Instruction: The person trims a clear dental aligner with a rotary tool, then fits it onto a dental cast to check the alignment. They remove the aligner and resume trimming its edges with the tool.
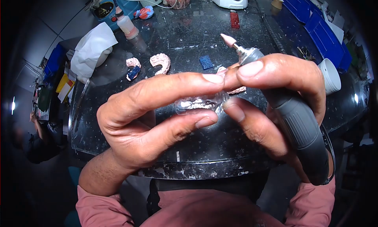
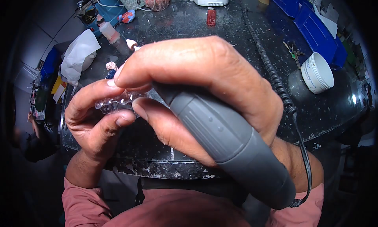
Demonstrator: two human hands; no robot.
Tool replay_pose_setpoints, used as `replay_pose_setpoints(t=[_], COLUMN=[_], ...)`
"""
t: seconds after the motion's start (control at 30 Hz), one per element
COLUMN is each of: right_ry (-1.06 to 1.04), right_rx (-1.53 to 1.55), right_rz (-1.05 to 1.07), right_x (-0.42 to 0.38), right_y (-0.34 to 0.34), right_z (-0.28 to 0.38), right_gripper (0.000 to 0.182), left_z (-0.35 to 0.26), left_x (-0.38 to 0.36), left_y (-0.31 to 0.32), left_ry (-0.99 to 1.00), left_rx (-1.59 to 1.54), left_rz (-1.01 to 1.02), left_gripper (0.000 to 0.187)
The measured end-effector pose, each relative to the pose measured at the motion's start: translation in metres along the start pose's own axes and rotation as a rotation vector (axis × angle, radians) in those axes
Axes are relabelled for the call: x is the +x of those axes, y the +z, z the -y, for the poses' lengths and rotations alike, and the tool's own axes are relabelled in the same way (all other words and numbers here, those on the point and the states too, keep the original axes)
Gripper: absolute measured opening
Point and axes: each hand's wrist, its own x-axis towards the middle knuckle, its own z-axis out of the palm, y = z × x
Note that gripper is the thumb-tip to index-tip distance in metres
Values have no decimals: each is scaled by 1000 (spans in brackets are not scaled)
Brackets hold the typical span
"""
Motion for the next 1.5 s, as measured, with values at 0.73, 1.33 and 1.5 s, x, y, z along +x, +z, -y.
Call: replay_pose_setpoints(t=[0.73, 1.33, 1.5], right_ry=[20, 312, 383], right_rx=[-12, -39, 81], right_rz=[201, 33, 12], right_x=[-5, 3, 1], right_y=[-24, -2, 2], right_z=[-1, 10, 8], right_gripper=[61, 33, 33], left_z=[1, 2, 1], left_x=[-2, -1, 7], left_y=[1, 2, -11], left_ry=[19, -17, 148], left_rx=[41, 31, 309], left_rz=[-36, -78, 18], left_gripper=[37, 44, 42])
